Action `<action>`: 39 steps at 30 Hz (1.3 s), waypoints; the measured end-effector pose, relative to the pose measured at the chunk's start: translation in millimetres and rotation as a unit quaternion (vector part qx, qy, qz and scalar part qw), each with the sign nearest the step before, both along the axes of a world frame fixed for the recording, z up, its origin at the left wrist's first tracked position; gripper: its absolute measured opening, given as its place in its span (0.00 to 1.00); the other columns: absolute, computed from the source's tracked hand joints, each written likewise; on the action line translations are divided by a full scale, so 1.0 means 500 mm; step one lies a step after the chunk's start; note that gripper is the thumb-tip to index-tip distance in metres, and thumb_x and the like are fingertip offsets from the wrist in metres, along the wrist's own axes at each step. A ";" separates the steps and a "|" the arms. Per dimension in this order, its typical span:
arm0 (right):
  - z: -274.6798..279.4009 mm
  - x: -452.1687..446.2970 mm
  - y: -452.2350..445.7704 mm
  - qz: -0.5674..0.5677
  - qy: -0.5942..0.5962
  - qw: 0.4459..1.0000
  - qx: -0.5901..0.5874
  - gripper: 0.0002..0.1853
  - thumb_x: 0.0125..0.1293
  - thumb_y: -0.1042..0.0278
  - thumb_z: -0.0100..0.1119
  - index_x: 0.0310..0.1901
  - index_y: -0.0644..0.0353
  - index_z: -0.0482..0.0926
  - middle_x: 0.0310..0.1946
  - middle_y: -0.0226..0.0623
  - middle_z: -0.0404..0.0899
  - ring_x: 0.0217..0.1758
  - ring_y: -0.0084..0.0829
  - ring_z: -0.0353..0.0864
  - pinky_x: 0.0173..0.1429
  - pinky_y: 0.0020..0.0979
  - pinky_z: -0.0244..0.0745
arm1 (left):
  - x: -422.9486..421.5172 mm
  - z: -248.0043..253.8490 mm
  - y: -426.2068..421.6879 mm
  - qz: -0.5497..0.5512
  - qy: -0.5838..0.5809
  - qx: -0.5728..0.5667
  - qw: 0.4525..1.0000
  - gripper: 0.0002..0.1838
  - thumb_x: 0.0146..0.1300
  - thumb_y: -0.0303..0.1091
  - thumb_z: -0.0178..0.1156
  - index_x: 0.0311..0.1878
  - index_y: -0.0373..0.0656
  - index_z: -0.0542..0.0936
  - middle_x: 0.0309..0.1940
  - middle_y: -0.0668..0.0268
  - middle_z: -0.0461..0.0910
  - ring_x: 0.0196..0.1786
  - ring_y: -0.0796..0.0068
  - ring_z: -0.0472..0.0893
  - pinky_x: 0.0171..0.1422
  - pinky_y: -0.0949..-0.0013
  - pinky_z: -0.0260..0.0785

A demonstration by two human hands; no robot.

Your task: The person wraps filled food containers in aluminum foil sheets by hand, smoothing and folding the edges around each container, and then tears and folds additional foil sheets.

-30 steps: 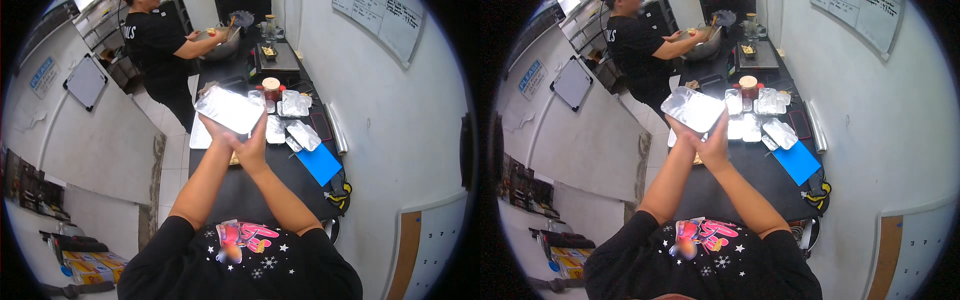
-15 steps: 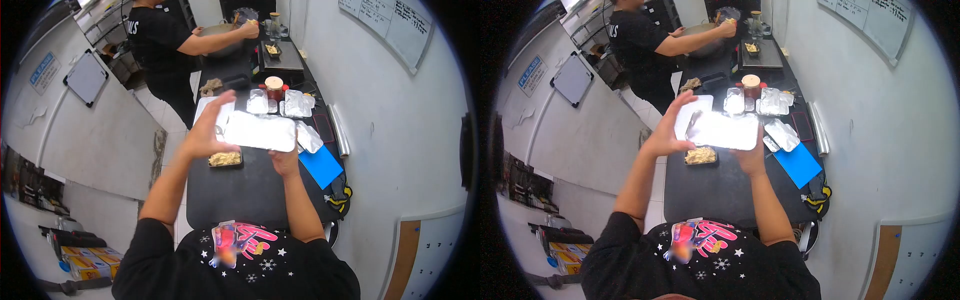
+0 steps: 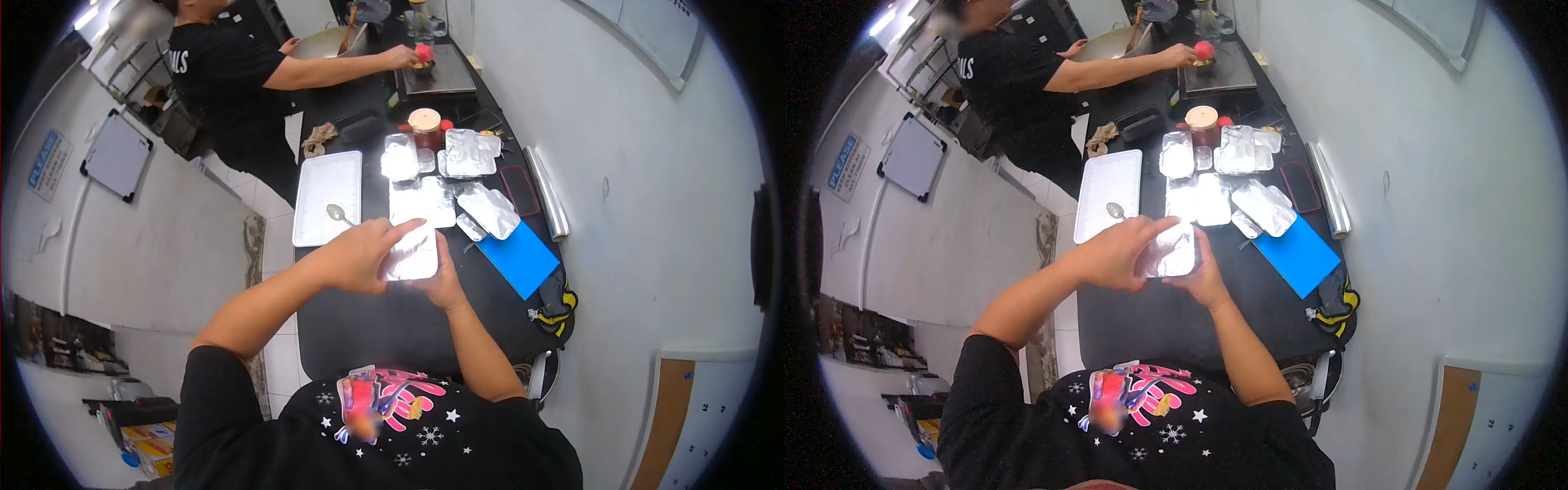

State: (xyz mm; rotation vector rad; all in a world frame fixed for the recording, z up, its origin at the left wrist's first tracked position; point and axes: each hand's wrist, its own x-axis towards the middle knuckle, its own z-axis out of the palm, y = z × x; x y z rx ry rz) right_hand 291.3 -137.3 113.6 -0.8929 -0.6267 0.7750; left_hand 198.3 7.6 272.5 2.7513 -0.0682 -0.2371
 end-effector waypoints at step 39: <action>-0.167 0.196 -0.170 -0.422 -0.430 0.742 -0.293 0.05 0.56 0.78 0.59 0.35 0.64 0.78 0.33 0.45 0.78 0.37 0.45 0.77 0.43 0.39 0.73 | 0.336 -0.215 0.347 0.077 -0.230 0.038 0.969 0.45 0.42 0.31 0.71 0.67 0.45 0.62 0.61 0.52 0.67 0.65 0.50 0.64 0.70 0.57 0.55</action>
